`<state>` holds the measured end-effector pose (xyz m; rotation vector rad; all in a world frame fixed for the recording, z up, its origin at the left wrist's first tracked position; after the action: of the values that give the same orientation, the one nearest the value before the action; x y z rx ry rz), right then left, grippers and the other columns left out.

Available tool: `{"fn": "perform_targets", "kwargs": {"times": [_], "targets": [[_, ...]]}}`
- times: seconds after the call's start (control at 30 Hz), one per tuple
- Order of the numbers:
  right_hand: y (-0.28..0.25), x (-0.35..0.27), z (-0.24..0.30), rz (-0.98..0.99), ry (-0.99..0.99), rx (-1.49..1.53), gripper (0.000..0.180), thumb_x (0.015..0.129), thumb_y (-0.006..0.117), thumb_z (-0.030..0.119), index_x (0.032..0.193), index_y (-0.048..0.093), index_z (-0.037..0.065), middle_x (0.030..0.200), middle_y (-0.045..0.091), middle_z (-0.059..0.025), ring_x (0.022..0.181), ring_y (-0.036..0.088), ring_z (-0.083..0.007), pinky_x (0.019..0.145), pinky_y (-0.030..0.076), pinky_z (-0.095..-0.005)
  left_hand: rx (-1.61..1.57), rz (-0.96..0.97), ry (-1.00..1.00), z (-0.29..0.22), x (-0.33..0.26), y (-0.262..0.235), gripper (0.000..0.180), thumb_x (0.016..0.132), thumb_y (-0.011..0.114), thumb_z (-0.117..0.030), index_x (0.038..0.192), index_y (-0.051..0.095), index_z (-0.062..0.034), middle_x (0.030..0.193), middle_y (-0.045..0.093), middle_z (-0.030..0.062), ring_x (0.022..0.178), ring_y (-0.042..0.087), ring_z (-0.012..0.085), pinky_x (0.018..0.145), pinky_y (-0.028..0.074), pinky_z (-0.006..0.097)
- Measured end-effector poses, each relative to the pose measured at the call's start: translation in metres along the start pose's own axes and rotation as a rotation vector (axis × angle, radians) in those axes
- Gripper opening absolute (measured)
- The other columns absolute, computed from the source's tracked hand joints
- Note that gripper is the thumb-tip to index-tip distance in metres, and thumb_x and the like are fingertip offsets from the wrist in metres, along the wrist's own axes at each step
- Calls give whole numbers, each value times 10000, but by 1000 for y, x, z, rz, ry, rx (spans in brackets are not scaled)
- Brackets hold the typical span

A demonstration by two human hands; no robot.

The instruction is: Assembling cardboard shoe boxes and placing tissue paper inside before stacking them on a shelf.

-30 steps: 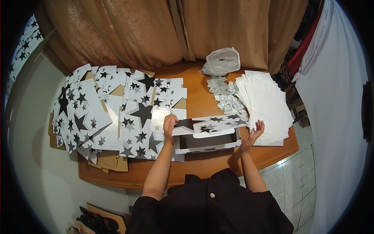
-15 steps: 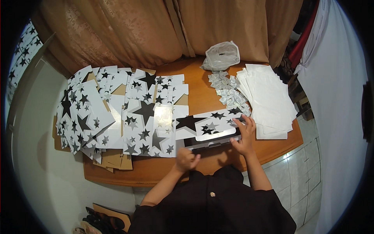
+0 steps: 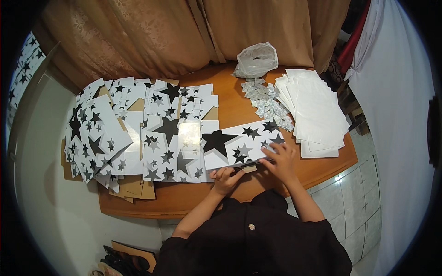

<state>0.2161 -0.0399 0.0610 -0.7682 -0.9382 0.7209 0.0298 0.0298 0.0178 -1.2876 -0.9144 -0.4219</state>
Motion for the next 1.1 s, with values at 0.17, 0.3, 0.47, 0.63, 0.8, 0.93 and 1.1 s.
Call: {"fn": "perform_targets", "kwargs": {"times": [0.17, 0.3, 0.47, 0.63, 0.8, 0.93, 1.1], "targets": [[15, -21, 6, -92, -13, -51, 343, 731, 707, 358, 1054, 671, 249, 1147, 581, -16, 1100, 441, -289, 908, 287, -503, 53, 16, -33, 2, -3, 0, 176, 741, 661, -301, 902, 675, -372, 1107, 553, -65, 1138, 452, 120, 1008, 87, 441], [17, -21, 8, -65, 13, -71, 342, 737, 701, 343, 1064, 665, 250, 1163, 576, -13, 1125, 432, -290, 918, 268, -544, -84, 171, -97, 5, 4, 3, 208, 752, 670, -289, 957, 678, -329, 1226, 546, -39, 1190, 463, 132, 1015, 55, 468], [21, -25, 4, -97, 4, -81, 349, 736, 703, 349, 1070, 664, 253, 1169, 576, 5, 1131, 428, -282, 923, 246, -569, 18, 264, -281, 26, 31, -11, 321, 768, 687, -297, 1073, 653, -203, 1210, 580, 13, 1123, 541, 173, 958, 250, 505], [25, -32, 7, -128, 10, -105, 323, 758, 691, 340, 1074, 669, 276, 1175, 585, 22, 1159, 421, -258, 964, 164, -565, -71, 251, -100, 28, 25, -8, 305, 772, 689, -257, 1057, 656, -151, 1052, 659, 65, 1022, 604, 227, 795, 435, 396], [41, -50, -9, -190, -87, -96, 305, 792, 664, 334, 1093, 671, 284, 1211, 586, 34, 1210, 412, -196, 1016, 53, -532, -124, 270, -69, 28, 14, -8, 311, 769, 693, -286, 1033, 665, -125, 1089, 647, 72, 1036, 594, 238, 806, 422, 395], [43, -48, -13, -156, -117, -18, 308, 804, 646, 348, 1099, 672, 263, 1219, 587, 42, 1220, 420, -168, 1029, 13, -510, -165, 296, -61, 28, 17, -7, 356, 753, 702, -331, 1032, 665, -113, 1097, 643, 84, 1041, 592, 240, 802, 423, 391], [34, -35, -8, -107, -135, 38, 296, 787, 660, 343, 1064, 682, 241, 1173, 611, 42, 1168, 479, -177, 1019, 38, -517, -141, 272, -64, 30, 27, -10, 384, 742, 711, -349, 1035, 657, -108, 1091, 644, 84, 1045, 591, 239, 803, 424, 381]]}}
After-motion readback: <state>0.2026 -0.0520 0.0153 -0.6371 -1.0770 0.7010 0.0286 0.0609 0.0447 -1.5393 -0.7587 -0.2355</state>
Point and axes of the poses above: each hand's wrist, its own x-axis towards the middle knuckle, its own y-axis out of the palm, z = x × y, the point moved 8 cm from there along x, towards the middle knuckle
